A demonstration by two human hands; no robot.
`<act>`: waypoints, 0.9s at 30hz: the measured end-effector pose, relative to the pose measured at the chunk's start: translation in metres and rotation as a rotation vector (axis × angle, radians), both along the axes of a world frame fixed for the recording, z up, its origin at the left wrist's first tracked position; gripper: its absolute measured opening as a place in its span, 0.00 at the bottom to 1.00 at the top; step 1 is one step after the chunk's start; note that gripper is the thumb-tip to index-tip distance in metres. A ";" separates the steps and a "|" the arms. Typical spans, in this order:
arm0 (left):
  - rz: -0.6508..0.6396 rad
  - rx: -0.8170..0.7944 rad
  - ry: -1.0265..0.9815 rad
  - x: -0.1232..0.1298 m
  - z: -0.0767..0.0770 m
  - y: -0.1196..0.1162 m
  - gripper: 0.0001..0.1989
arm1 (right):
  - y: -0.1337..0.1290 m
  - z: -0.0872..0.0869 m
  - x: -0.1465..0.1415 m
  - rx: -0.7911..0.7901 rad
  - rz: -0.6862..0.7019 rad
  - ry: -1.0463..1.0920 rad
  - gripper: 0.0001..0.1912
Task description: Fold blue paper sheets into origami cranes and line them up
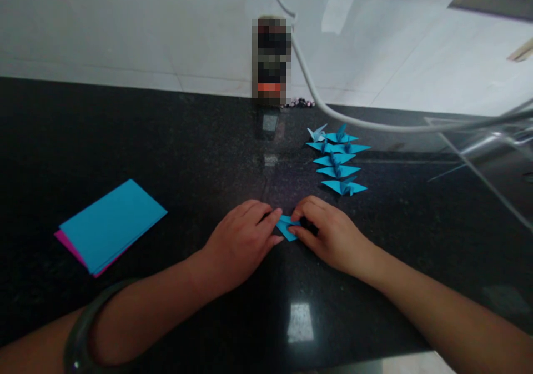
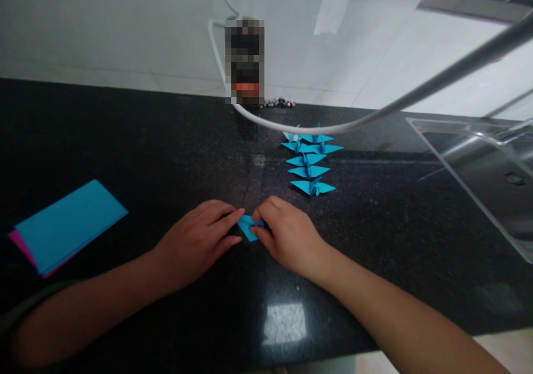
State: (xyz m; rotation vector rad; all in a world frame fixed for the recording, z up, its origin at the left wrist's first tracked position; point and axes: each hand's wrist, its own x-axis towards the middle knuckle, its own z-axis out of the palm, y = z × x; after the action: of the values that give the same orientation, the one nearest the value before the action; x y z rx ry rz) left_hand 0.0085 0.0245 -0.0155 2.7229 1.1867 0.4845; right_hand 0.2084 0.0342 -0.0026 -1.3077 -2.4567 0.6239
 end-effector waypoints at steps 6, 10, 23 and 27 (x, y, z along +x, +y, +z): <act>-0.010 -0.045 -0.006 -0.002 0.001 0.003 0.10 | -0.002 0.004 0.003 0.015 0.130 0.036 0.08; 0.013 -0.079 0.010 -0.002 0.005 0.002 0.11 | -0.003 0.006 0.005 0.076 0.205 -0.039 0.09; 0.124 -0.274 0.009 0.006 0.006 -0.005 0.20 | 0.004 -0.008 0.002 0.067 0.159 0.281 0.14; 0.135 -0.314 0.006 0.006 0.009 -0.003 0.14 | 0.006 -0.010 -0.002 -0.009 0.049 0.309 0.19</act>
State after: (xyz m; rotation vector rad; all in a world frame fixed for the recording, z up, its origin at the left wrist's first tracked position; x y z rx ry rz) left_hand 0.0148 0.0211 -0.0066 2.3933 1.3289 0.2764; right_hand 0.2069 0.0403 -0.0130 -1.0661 -2.2406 0.7849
